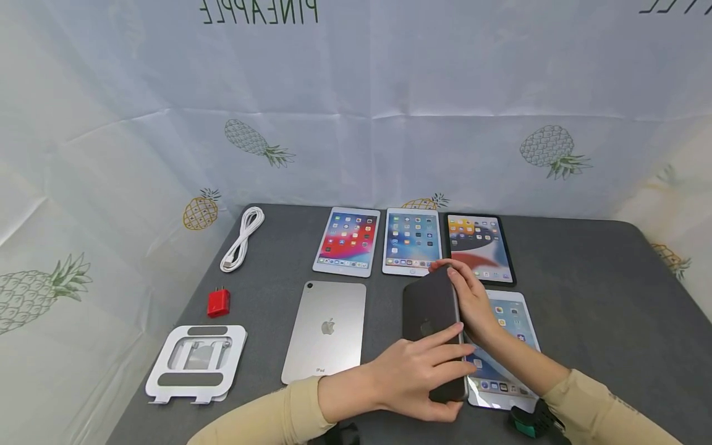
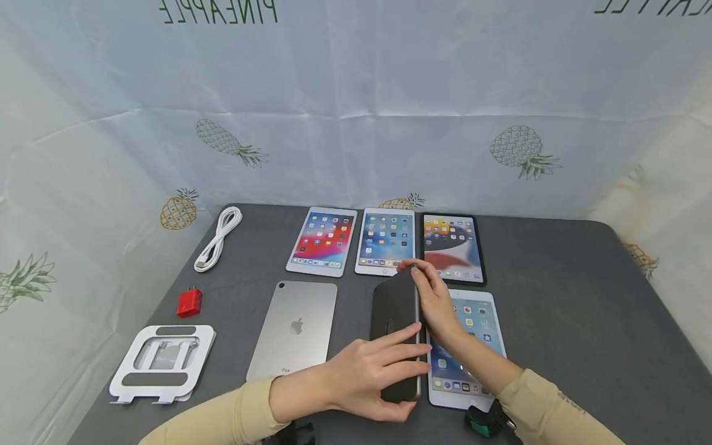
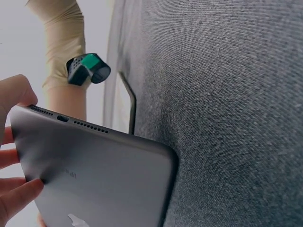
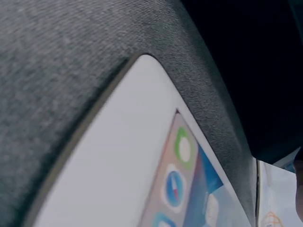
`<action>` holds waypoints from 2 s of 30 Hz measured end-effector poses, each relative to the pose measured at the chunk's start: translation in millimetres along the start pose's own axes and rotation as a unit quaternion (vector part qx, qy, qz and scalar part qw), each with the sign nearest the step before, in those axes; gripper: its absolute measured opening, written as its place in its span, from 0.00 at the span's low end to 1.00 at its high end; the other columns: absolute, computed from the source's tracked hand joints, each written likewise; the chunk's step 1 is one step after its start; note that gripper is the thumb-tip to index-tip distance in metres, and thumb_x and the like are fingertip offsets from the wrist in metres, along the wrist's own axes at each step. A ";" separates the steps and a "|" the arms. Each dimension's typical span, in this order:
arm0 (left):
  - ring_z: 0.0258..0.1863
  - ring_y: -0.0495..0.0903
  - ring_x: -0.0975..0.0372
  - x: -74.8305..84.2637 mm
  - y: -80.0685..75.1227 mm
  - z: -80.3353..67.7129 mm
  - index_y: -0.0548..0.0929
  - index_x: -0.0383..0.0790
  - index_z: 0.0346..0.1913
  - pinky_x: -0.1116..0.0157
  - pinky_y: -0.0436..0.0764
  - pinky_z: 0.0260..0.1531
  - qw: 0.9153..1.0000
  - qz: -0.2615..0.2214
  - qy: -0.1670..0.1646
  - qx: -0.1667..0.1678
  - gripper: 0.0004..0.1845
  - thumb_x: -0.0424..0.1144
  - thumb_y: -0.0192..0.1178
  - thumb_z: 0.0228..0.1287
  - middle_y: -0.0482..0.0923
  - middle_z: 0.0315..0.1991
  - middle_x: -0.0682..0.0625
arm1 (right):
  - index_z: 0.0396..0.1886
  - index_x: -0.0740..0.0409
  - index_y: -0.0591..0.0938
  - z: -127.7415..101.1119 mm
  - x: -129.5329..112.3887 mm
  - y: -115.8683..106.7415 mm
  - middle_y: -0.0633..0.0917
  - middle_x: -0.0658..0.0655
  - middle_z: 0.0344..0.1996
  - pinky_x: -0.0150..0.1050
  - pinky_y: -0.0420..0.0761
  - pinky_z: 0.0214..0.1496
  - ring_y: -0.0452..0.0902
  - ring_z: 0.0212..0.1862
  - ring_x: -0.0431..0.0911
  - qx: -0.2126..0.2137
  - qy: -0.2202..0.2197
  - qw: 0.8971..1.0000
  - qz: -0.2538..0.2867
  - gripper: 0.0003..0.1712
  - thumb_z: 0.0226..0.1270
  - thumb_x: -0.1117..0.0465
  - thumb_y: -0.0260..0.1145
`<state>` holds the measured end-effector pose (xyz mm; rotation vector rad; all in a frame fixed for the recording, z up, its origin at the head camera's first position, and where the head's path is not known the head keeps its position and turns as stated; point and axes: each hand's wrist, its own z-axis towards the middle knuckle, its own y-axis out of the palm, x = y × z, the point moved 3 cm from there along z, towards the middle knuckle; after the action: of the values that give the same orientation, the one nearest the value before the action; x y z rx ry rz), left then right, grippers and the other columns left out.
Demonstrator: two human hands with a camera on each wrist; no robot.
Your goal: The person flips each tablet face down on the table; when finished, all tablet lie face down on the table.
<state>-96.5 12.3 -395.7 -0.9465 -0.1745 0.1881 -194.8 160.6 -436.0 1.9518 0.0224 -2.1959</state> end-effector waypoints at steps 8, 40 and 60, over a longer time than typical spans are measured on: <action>0.71 0.62 0.55 0.6 4.1 3.1 0.84 0.46 0.53 0.79 0.72 0.49 1.000 0.009 0.003 -0.028 0.22 0.51 0.63 0.57 0.78 0.59 0.51 | 0.64 0.67 0.68 -2.8 1.2 -4.9 0.79 0.53 0.53 0.35 0.82 0.48 0.79 0.52 0.42 0.014 0.012 1.000 -0.009 0.27 0.79 0.50 0.48; 0.67 0.68 0.60 -3.4 25.9 -3.0 0.81 0.52 0.57 0.74 0.79 0.43 0.971 0.078 0.008 -0.227 0.24 0.58 0.59 0.61 0.76 0.61 0.54 | 0.66 0.59 0.75 4.5 14.7 -26.5 0.74 0.63 0.63 0.39 0.79 0.54 0.75 0.55 0.48 -0.013 0.125 0.968 -0.218 0.27 0.73 0.51 0.59; 0.66 0.68 0.64 -10.2 42.7 -5.1 0.82 0.57 0.55 0.76 0.80 0.36 0.936 0.101 0.003 -0.337 0.22 0.61 0.58 0.61 0.77 0.58 0.62 | 0.43 0.61 0.85 25.2 10.2 -15.7 0.82 0.52 0.33 0.39 0.77 0.35 0.73 0.33 0.43 -0.123 -0.102 0.849 -0.503 0.08 0.64 0.67 0.67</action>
<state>-108.7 30.3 -434.2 -1.6527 -0.1350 0.3260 -223.2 170.9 -444.8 1.7054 1.5251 -2.7229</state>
